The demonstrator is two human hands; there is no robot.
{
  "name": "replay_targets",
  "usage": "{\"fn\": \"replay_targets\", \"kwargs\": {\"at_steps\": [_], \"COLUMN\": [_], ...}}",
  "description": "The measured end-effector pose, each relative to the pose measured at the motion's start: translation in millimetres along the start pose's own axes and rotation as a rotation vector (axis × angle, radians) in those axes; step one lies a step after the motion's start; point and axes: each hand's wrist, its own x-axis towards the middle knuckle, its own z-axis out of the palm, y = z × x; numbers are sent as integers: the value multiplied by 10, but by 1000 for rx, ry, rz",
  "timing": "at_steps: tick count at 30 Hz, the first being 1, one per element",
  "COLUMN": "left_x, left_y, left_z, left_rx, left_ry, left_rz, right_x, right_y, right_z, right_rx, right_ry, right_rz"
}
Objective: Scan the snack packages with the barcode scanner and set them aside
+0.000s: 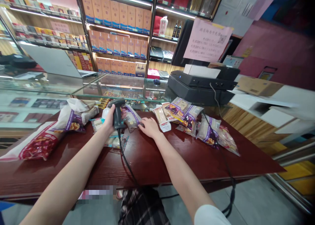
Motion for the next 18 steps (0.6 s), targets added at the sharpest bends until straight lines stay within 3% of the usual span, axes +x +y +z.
{"fn": "replay_targets", "kwargs": {"at_steps": [3,5,8,10,13,18], "left_x": [-32,-42,-32,-14,10,3], "left_y": [14,26,35,35,32,45], "left_z": [30,38,24,6,-17,-21], "left_rx": [-22,-27,-29,-26,-11,19], "left_ry": [-7,-3,-3,-16,-42,-42], "left_rz": [31,6,-46,-52,-40,-33], "right_x": [-19,-39,-57,-52,-28,73], "right_y": [15,9,-20,-37,-19,191], "right_z": [-66,-75,-31,15,70,123], "right_rx": [-1,41,119,145,188,577], "right_ry": [121,184,107,30,56,301], "right_rz": [101,41,-181,-224,-106,197]}}
